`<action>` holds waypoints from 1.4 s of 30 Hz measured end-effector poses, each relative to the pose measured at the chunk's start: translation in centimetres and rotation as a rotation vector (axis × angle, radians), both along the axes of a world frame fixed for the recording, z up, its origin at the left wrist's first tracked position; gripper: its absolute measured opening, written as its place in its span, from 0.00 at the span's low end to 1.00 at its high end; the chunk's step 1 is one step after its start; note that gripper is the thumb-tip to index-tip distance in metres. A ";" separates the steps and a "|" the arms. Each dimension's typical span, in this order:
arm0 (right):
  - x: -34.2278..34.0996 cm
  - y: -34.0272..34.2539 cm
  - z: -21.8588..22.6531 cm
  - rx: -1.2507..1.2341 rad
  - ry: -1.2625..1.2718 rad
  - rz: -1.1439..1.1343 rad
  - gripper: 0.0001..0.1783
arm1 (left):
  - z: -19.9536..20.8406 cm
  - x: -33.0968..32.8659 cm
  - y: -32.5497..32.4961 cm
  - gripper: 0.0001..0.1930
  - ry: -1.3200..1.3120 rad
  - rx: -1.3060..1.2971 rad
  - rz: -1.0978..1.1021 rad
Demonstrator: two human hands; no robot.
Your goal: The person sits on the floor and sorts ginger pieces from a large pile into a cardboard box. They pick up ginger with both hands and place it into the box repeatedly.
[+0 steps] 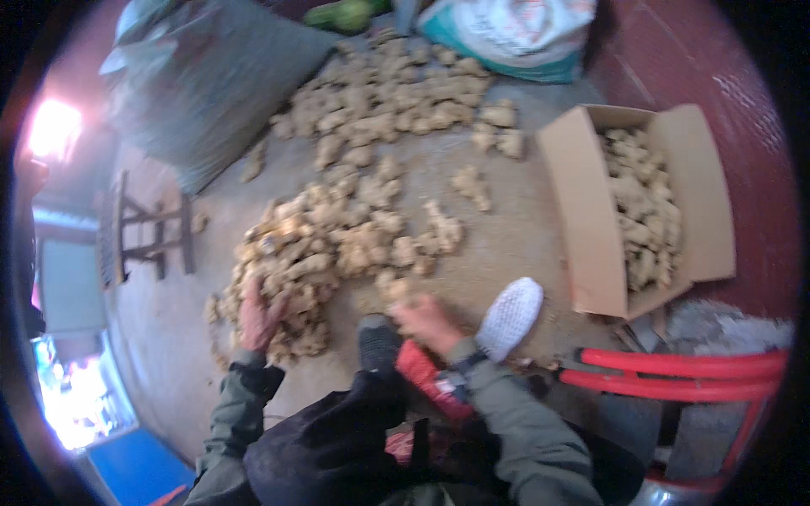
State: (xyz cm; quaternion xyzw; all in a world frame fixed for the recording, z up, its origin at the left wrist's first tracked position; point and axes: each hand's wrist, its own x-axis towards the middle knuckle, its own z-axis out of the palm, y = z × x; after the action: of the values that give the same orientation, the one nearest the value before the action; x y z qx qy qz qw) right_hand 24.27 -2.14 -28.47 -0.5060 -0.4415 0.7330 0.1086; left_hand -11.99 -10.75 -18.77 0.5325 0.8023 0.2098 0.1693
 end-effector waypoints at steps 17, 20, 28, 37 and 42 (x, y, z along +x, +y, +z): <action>-5.6 -5.4 -0.6 -0.666 0.861 -0.587 0.19 | -0.4 11.9 3.4 0.23 -0.232 -0.048 -0.292; -1.9 -4.2 1.9 -0.614 1.006 -0.687 0.19 | 2.3 15.1 6.9 0.24 -0.188 0.002 -0.487; 11.0 4.0 12.1 -0.067 1.248 -1.054 0.25 | 14.7 31.2 18.8 0.25 0.082 0.444 -1.037; 29.1 8.8 18.3 0.303 0.769 -1.499 0.30 | 16.6 33.3 20.5 0.31 -0.255 0.424 -1.016; 34.4 6.8 16.0 0.203 -0.014 -1.430 0.30 | 8.3 23.3 14.6 0.26 -0.205 0.104 -0.852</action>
State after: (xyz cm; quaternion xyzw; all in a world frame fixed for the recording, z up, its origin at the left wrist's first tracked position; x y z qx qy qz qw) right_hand 58.71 4.71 -12.46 -0.6633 -0.0690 0.4345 0.6054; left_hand 11.32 3.89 -10.51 0.8000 0.4785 0.2132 0.2924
